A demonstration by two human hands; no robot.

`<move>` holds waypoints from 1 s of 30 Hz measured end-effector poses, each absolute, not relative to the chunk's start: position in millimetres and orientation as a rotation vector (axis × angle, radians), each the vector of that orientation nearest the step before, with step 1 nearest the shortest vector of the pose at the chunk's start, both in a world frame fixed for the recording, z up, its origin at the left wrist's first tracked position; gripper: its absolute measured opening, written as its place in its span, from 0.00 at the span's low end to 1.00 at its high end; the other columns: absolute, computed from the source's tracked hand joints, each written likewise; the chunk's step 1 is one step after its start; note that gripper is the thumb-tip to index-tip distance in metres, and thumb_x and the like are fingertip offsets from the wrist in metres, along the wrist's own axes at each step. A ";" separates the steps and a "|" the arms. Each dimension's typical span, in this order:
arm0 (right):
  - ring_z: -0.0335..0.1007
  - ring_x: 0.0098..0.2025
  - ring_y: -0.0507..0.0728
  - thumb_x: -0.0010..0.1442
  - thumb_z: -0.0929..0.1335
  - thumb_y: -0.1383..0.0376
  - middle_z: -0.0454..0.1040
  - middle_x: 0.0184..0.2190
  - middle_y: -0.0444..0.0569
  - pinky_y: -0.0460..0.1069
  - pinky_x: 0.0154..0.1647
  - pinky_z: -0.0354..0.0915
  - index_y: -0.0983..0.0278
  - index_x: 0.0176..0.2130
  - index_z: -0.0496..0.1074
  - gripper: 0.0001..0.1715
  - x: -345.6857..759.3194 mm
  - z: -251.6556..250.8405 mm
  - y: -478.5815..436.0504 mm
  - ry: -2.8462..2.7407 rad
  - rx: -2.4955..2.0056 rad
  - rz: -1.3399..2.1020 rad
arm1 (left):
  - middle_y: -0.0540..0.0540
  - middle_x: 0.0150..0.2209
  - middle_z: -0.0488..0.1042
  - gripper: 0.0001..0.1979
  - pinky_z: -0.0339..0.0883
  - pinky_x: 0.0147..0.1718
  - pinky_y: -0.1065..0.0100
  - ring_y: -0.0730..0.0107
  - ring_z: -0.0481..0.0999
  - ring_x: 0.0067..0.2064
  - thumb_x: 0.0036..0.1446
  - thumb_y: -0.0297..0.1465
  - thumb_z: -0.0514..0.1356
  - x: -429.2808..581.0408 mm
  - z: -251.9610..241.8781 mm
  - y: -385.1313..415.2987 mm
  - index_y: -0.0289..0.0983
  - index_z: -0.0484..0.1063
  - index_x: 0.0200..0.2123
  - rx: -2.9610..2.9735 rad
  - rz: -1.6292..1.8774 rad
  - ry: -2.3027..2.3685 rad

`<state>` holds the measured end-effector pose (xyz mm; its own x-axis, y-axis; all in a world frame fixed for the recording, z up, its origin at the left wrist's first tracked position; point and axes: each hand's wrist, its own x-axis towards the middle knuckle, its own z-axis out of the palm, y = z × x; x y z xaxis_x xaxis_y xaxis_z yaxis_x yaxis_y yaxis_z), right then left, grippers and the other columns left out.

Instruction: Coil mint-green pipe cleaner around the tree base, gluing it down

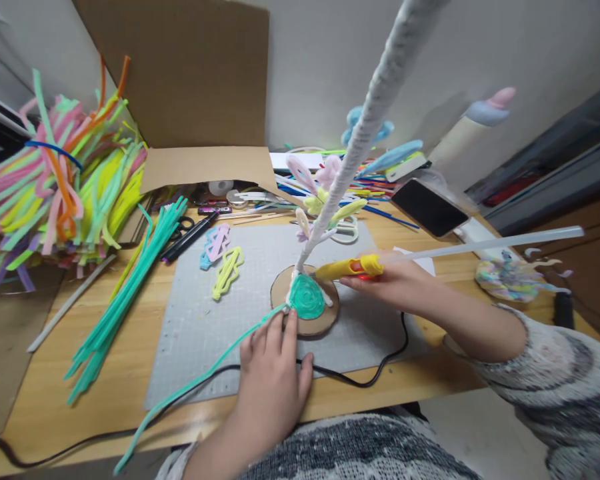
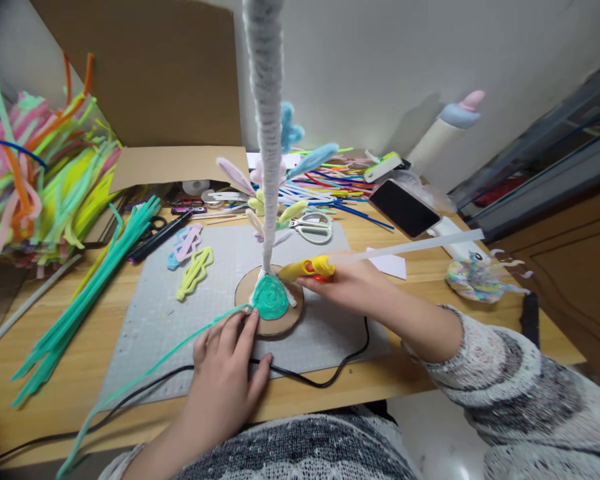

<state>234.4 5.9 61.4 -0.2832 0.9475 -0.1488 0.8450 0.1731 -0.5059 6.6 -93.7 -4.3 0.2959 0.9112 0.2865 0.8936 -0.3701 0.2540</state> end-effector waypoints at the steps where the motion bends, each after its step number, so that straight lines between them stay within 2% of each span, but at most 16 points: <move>1: 0.76 0.37 0.58 0.60 0.65 0.51 0.81 0.37 0.43 0.50 0.36 0.69 0.56 0.41 0.79 0.17 233.8 61.1 5.9 -2.240 -1.747 0.774 | 0.38 0.54 0.72 0.23 0.56 0.51 0.54 0.54 0.69 0.53 0.60 0.32 0.54 6.6 -4.1 -93.7 0.32 0.67 0.58 2.492 0.598 1.738; 13: 0.75 0.36 0.57 0.60 0.65 0.49 0.81 0.36 0.42 0.50 0.35 0.68 0.54 0.39 0.79 0.17 245.2 56.0 -1.5 -2.211 -1.792 0.802 | 0.36 0.54 0.72 0.23 0.56 0.51 0.53 0.52 0.68 0.54 0.61 0.32 0.54 6.3 -3.1 -94.3 0.31 0.67 0.58 2.508 0.581 1.736; 23: 0.74 0.31 0.58 0.57 0.65 0.44 0.79 0.27 0.43 0.50 0.29 0.65 0.56 0.33 0.78 0.22 243.6 71.3 -2.7 -2.203 -1.993 0.736 | 0.36 0.54 0.72 0.23 0.56 0.51 0.54 0.52 0.68 0.54 0.61 0.32 0.53 6.6 -2.8 -94.3 0.31 0.67 0.58 2.504 0.569 1.736; 30: 0.74 0.34 0.57 0.59 0.66 0.48 0.80 0.32 0.43 0.49 0.32 0.66 0.55 0.39 0.78 0.18 243.0 62.4 -0.5 -2.163 -1.854 0.804 | 0.37 0.54 0.72 0.23 0.56 0.52 0.54 0.53 0.68 0.54 0.62 0.32 0.53 5.9 -2.7 -93.8 0.32 0.67 0.58 2.501 0.562 1.736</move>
